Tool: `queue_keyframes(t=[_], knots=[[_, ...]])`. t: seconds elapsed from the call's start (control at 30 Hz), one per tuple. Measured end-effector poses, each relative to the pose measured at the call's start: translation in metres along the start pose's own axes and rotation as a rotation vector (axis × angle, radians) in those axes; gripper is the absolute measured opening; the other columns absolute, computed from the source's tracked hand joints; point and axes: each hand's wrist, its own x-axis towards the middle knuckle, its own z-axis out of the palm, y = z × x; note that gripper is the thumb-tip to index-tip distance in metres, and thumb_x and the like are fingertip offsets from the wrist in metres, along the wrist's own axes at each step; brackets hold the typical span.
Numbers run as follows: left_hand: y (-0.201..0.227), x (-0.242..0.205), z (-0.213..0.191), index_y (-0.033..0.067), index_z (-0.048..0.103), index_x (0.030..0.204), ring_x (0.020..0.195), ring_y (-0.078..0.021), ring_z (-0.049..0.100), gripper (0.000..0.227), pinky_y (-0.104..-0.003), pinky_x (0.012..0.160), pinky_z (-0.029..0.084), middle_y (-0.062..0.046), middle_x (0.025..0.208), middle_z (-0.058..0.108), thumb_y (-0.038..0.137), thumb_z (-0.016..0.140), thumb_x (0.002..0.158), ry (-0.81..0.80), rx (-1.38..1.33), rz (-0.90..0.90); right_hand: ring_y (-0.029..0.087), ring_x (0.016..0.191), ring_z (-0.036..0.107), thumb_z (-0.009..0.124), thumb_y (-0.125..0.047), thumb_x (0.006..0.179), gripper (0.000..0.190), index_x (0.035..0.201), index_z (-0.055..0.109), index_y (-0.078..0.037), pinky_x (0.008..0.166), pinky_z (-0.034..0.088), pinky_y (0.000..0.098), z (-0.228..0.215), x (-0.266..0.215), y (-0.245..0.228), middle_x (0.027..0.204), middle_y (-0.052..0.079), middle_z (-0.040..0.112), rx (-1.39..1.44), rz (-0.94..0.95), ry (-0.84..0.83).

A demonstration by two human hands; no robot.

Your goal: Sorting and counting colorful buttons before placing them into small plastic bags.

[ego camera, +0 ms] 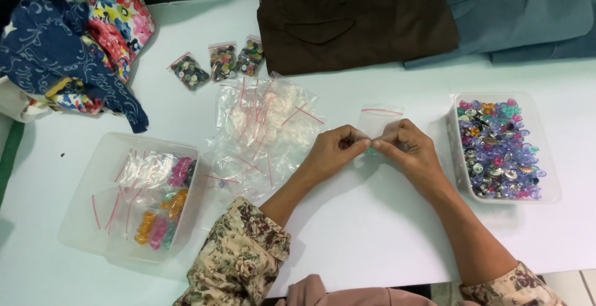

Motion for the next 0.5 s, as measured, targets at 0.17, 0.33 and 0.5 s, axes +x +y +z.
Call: queue_keyframes(t=[0.17,0.33,0.5], knots=[[0.003,0.001,-0.001,0.0058,0.077,0.095,0.069,-0.0144,0.062,0.027,-0.029,0.062,0.052,-0.009,0.072,0.069,0.032,0.079,0.091,0.001,0.015,0.011,0.018,0.079,0.058,0.083,-0.011,0.087,0.013,0.083,0.077,0.0,0.072,0.044,0.0315,0.004,0.002,0.019,0.087,0.011,0.057,0.069,-0.039,0.001],[0.003,0.004,-0.001,0.0075,0.074,0.087,0.066,-0.0131,0.058,0.026,-0.028,0.058,0.047,-0.006,0.067,0.066,0.032,0.079,0.092,-0.006,0.028,-0.017,0.018,0.08,0.059,0.083,-0.011,0.087,0.011,0.086,0.079,0.0,0.072,0.046,0.033,0.003,0.004,0.023,0.09,0.013,0.062,0.11,-0.028,0.02],[-0.011,0.002,0.0,0.0058,0.078,0.091,0.067,-0.0121,0.061,0.019,-0.027,0.061,0.052,-0.008,0.071,0.07,0.025,0.081,0.092,0.017,-0.024,0.009,0.018,0.082,0.056,0.078,-0.009,0.092,0.013,0.091,0.077,0.004,0.073,0.046,0.0316,0.002,0.003,0.026,0.095,0.014,0.063,0.221,0.038,0.102]])
